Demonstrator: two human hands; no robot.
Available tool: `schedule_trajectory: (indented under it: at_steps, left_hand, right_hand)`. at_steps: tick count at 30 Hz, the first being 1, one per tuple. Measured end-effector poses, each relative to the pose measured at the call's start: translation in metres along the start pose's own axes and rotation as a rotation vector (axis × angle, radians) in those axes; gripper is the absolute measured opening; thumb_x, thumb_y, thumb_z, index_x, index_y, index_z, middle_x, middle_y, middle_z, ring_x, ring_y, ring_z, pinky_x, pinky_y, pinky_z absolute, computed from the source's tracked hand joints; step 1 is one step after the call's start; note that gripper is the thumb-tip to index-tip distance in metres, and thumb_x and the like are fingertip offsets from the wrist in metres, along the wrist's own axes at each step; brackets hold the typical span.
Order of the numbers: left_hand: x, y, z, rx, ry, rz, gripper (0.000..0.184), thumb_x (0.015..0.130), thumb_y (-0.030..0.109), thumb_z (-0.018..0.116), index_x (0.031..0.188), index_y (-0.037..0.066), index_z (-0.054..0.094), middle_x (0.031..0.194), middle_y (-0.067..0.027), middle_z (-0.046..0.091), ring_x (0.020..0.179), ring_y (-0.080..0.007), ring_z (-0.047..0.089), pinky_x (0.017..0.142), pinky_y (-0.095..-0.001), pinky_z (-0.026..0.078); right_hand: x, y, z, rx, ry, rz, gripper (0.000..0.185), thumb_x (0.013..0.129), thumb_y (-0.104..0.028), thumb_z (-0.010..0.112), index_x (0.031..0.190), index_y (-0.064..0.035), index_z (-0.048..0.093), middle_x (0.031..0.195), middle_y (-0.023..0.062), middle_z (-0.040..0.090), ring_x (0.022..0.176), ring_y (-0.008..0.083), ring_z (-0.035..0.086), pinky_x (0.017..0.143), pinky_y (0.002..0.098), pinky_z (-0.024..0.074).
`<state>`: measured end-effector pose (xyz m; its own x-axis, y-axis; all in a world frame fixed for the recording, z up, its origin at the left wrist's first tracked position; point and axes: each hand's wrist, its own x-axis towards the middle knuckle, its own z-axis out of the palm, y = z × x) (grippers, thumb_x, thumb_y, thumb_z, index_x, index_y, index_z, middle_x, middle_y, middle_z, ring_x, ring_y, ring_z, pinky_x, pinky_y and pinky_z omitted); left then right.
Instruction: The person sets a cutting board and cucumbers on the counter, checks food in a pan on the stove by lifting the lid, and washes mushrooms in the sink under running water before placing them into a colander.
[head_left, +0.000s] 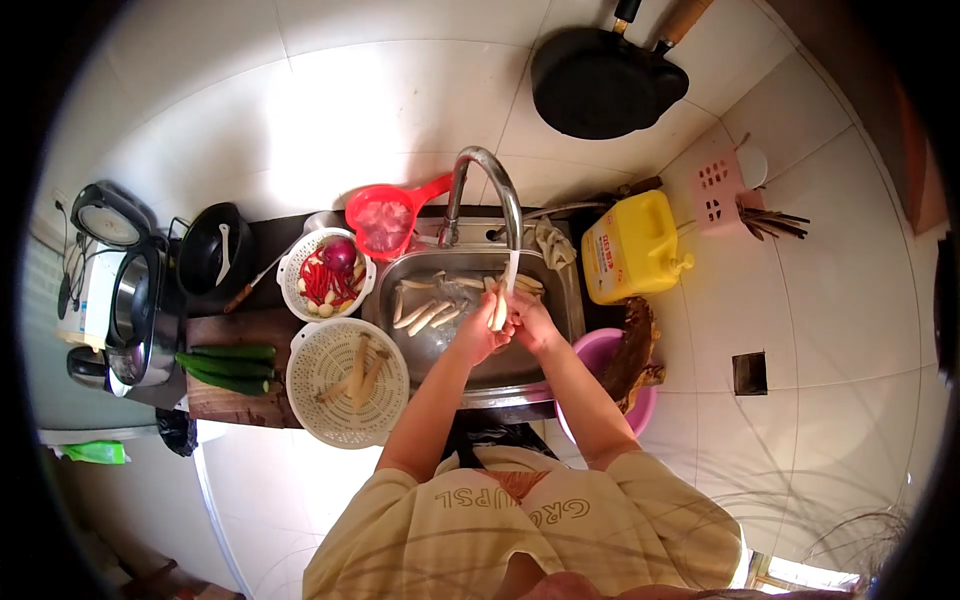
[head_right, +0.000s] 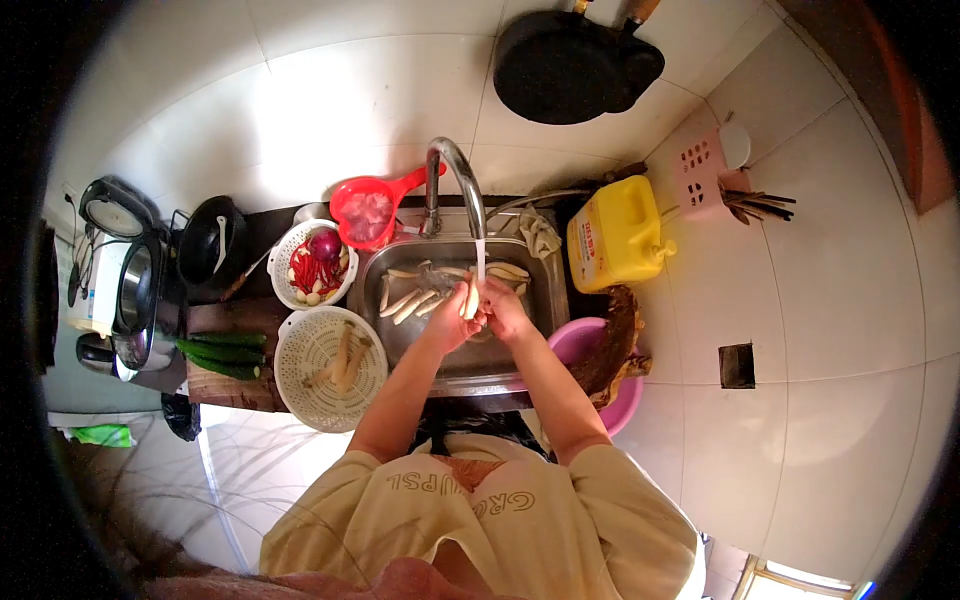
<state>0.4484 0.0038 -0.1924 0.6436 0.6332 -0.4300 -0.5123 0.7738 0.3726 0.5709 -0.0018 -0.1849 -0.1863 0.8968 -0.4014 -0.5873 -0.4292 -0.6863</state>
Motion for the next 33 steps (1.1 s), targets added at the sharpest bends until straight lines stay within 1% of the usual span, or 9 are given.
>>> schedule_trajectory:
  at_steps: [3,6,9,14,18,23,26,30,33]
  left_hand:
    - [0.0,0.0,-0.009,0.118,-0.162,0.101,0.019,0.088,0.024,0.04,0.097,0.009,0.045,0.073,-0.0017,0.047,0.053,-0.006,0.041,0.04,-0.0172,0.029]
    - [0.0,-0.013,-0.007,0.266,-0.027,0.066,0.014,0.086,0.02,0.044,0.097,0.011,0.046,0.073,-0.0011,0.046,0.054,-0.0054,0.04,0.04,-0.0159,0.028]
    - [-0.001,-0.014,-0.002,0.235,0.057,0.127,0.015,0.086,0.023,0.044,0.094,0.011,0.047,0.068,-0.0004,0.047,0.047,-0.0055,0.039,0.037,-0.0172,0.027]
    - [-0.002,-0.006,0.004,0.228,0.164,0.085,0.034,0.086,0.039,0.038,0.071,0.01,0.046,0.051,-0.0002,0.042,0.036,-0.0075,0.035,0.033,-0.0202,0.025]
    - [-0.006,-0.014,0.0,0.348,0.066,0.127,0.034,0.085,0.044,0.039,0.076,0.012,0.045,0.049,0.0008,0.042,0.037,-0.008,0.036,0.034,-0.0207,0.027]
    - [-0.011,-0.014,0.003,0.36,0.042,0.125,0.024,0.086,0.035,0.041,0.088,0.012,0.047,0.059,-0.0004,0.048,0.044,-0.0092,0.043,0.037,-0.0216,0.034]
    - [-0.002,-0.011,-0.004,0.24,0.146,0.139,0.022,0.087,0.03,0.041,0.094,0.01,0.047,0.068,-0.0015,0.051,0.052,-0.0102,0.049,0.043,-0.0232,0.042]
    - [0.005,-0.002,-0.023,0.311,0.032,0.103,0.023,0.086,0.03,0.042,0.1,0.012,0.048,0.075,-0.0015,0.053,0.057,-0.0095,0.051,0.05,-0.0237,0.046]
    - [-0.002,0.003,-0.02,0.349,-0.056,0.03,0.024,0.086,0.032,0.042,0.098,0.013,0.049,0.073,-0.0006,0.053,0.057,-0.0082,0.05,0.05,-0.0232,0.046]
  right_hand:
    - [0.003,0.0,0.009,-0.084,0.165,-0.045,0.023,0.086,-0.014,0.041,0.103,-0.0016,0.05,0.077,0.0071,0.058,0.048,0.0103,0.047,0.042,0.022,0.039]
    - [0.004,-0.005,0.009,-0.118,0.216,-0.07,0.022,0.085,-0.013,0.042,0.103,-0.0017,0.049,0.079,0.0077,0.058,0.052,0.0116,0.05,0.043,0.0225,0.0413]
    - [0.003,-0.001,0.007,-0.063,0.216,-0.044,0.02,0.084,-0.011,0.044,0.101,-0.0021,0.048,0.081,0.0083,0.058,0.059,0.0137,0.055,0.046,0.0235,0.0453]
    - [-0.003,0.008,0.0,-0.106,0.014,-0.082,0.015,0.083,-0.013,0.046,0.093,-0.0037,0.051,0.069,0.0064,0.055,0.045,0.0129,0.051,0.039,0.0238,0.0432]
    - [0.004,0.007,0.003,-0.268,0.163,-0.093,0.02,0.082,-0.013,0.047,0.099,-0.0025,0.045,0.068,0.0066,0.054,0.045,0.0128,0.051,0.039,0.0243,0.0424]
    - [0.004,0.011,0.007,-0.34,0.331,-0.194,0.019,0.084,-0.015,0.045,0.1,-0.0035,0.046,0.07,0.0044,0.053,0.053,0.0097,0.05,0.045,0.0232,0.0417]
    - [0.005,0.012,-0.007,-0.483,0.174,-0.166,0.017,0.085,-0.015,0.043,0.096,-0.0032,0.049,0.07,0.0023,0.052,0.055,0.0087,0.047,0.049,0.0226,0.0405]
    - [-0.003,0.007,-0.004,-0.415,0.062,-0.17,0.019,0.085,-0.014,0.044,0.098,-0.0024,0.052,0.07,-0.0011,0.051,0.052,0.0071,0.042,0.049,0.0189,0.0366]
    - [-0.011,-0.008,0.009,-0.285,0.038,-0.093,0.013,0.084,-0.013,0.045,0.088,-0.0032,0.053,0.072,0.003,0.055,0.059,0.0095,0.051,0.054,0.0202,0.0403]
